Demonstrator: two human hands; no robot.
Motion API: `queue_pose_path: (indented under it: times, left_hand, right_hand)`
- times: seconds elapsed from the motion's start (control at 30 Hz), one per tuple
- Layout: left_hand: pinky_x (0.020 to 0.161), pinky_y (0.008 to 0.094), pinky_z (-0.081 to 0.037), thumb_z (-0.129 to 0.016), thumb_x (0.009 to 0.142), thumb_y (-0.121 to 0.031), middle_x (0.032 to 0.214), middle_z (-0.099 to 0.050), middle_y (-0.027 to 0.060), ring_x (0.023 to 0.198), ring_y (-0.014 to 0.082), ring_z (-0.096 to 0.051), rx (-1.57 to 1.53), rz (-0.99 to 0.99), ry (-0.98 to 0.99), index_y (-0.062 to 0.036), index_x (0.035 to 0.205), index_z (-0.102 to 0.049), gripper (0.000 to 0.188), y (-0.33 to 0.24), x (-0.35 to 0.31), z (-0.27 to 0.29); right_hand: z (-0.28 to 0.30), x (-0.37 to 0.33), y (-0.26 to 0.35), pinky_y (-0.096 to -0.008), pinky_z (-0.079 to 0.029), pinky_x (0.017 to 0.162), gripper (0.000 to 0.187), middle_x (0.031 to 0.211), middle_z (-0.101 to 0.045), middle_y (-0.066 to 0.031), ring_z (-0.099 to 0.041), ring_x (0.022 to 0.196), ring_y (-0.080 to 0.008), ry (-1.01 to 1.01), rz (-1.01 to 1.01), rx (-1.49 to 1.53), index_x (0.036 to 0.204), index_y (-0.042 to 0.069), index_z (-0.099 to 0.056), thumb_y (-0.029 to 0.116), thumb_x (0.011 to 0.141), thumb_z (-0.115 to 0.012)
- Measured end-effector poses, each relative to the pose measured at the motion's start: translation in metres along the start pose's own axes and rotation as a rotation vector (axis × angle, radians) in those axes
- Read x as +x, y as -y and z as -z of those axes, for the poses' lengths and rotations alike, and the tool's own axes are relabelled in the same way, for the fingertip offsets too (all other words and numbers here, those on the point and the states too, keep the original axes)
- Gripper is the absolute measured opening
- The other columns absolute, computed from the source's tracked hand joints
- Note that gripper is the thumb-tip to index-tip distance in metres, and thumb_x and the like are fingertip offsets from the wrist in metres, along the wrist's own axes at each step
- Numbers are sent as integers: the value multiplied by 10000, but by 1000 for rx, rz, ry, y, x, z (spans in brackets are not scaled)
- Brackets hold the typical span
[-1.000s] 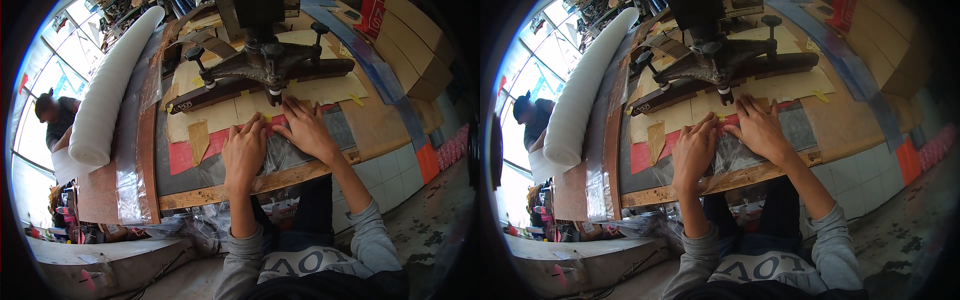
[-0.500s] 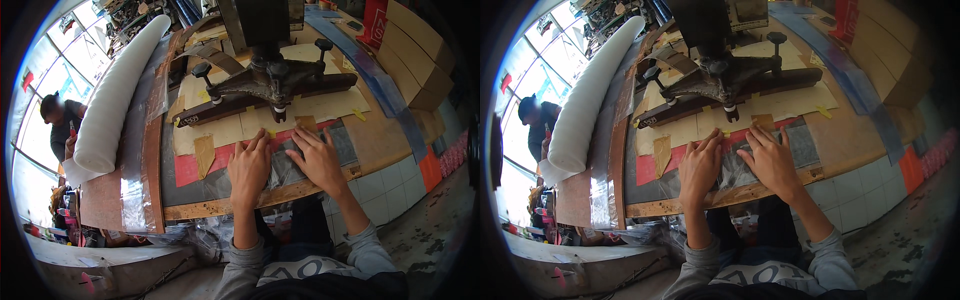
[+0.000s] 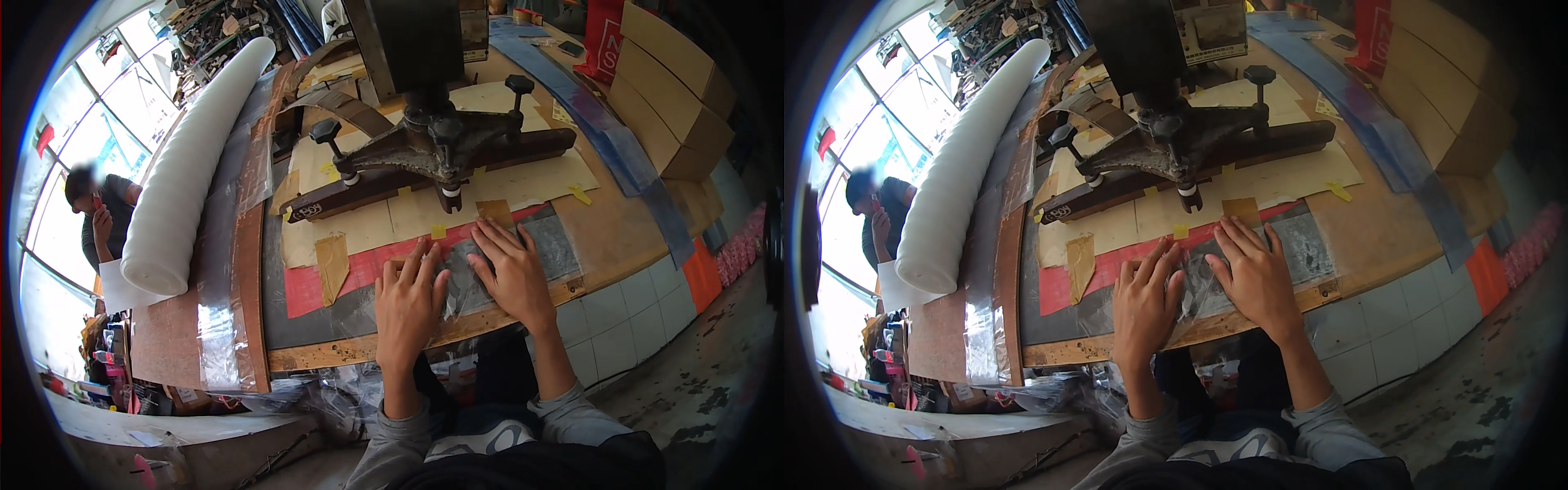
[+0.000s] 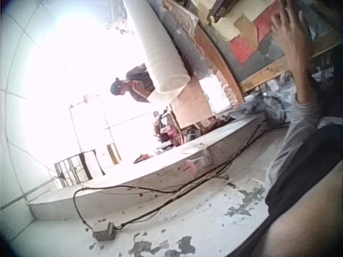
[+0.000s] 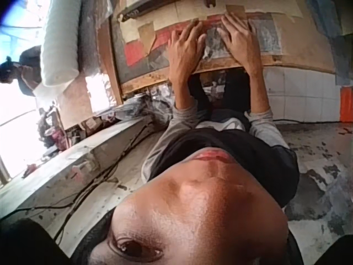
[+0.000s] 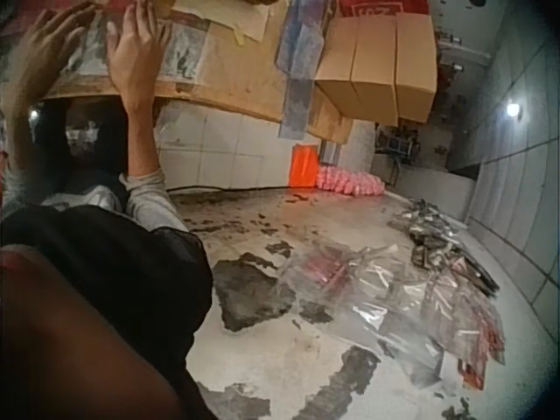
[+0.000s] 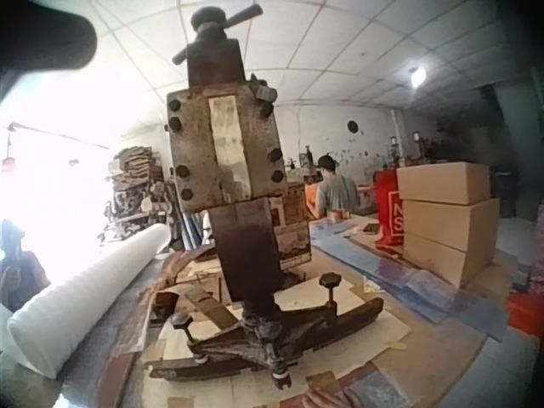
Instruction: The person positions and presses thin clear plastic sheets onto a work surface, smoothing them by hand and aligning them under a heavy metal fixture.
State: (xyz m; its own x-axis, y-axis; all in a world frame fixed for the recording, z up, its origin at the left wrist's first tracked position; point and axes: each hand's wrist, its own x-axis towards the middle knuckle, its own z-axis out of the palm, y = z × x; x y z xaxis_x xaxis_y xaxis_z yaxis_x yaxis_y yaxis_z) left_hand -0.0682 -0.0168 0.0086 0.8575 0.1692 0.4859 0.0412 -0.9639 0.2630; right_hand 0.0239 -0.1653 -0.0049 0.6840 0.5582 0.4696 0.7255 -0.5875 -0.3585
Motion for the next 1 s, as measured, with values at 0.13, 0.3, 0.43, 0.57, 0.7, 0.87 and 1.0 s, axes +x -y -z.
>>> queue_pose_path:
  times: [0.13, 0.3, 0.43, 0.57, 0.7, 0.87, 1.0]
  left_hand:
    - [800, 361, -443, -568, 891, -279, 1247, -576, 39, 959, 245, -537, 5, 6, 8, -110, 1197, -596, 351, -1, 1, 0]
    - [791, 365, -442, -567, 890, -273, 1249, -574, 37, 968, 242, -534, -1, -1, -14, -114, 1198, -596, 348, 0, 0, 0]
    - [797, 369, -442, -569, 889, -271, 1245, -574, 37, 969, 242, -533, -1, 8, 2, -112, 1194, -597, 345, -1, 0, 0]
    - [794, 370, -444, -573, 885, -269, 1241, -575, 46, 969, 241, -533, 8, -8, -15, -105, 1184, -599, 342, 0, 0, 0]
    - [779, 369, -446, -579, 879, -264, 1240, -576, 53, 975, 240, -533, 3, -17, -14, -96, 1179, -601, 344, 0, 0, 0]
    - [778, 365, -447, -582, 877, -264, 1237, -579, 51, 972, 235, -533, 8, -1, -8, -93, 1178, -602, 347, 0, -1, 1]
    - [777, 363, -448, -583, 877, -268, 1236, -580, 47, 967, 227, -533, 3, -7, -20, -92, 1174, -605, 345, -1, 0, 1]
  right_hand:
    - [1, 0, -1, -469, -293, 1065, 434, 1278, -562, -127, -486, 1237, -245, 1, 15, -12, 1217, 4, -571, 317, 919, -541]
    - [1, 1, 0, -470, -298, 1062, 434, 1278, -563, -127, -483, 1240, -242, 1, 15, -5, 1218, 3, -570, 317, 919, -541]
    - [2, 1, 0, -471, -301, 1061, 433, 1278, -563, -126, -480, 1243, -239, -4, 14, -13, 1219, 3, -570, 315, 919, -540]
    - [1, 1, 0, -471, -300, 1062, 431, 1278, -563, -123, -482, 1242, -238, 0, 17, -10, 1219, 4, -570, 314, 921, -537]
    - [1, 0, 0, -470, -296, 1065, 427, 1279, -562, -122, -484, 1239, -240, 2, 7, -10, 1215, 5, -575, 314, 923, -533]
    - [1, 1, 1, -467, -292, 1070, 422, 1279, -562, -123, -482, 1239, -240, 1, 10, 1, 1214, 5, -579, 308, 923, -534]
    - [1, 0, 0, -461, -289, 1074, 423, 1277, -563, -125, -480, 1241, -238, 4, 6, -7, 1215, 2, -578, 305, 924, -534]
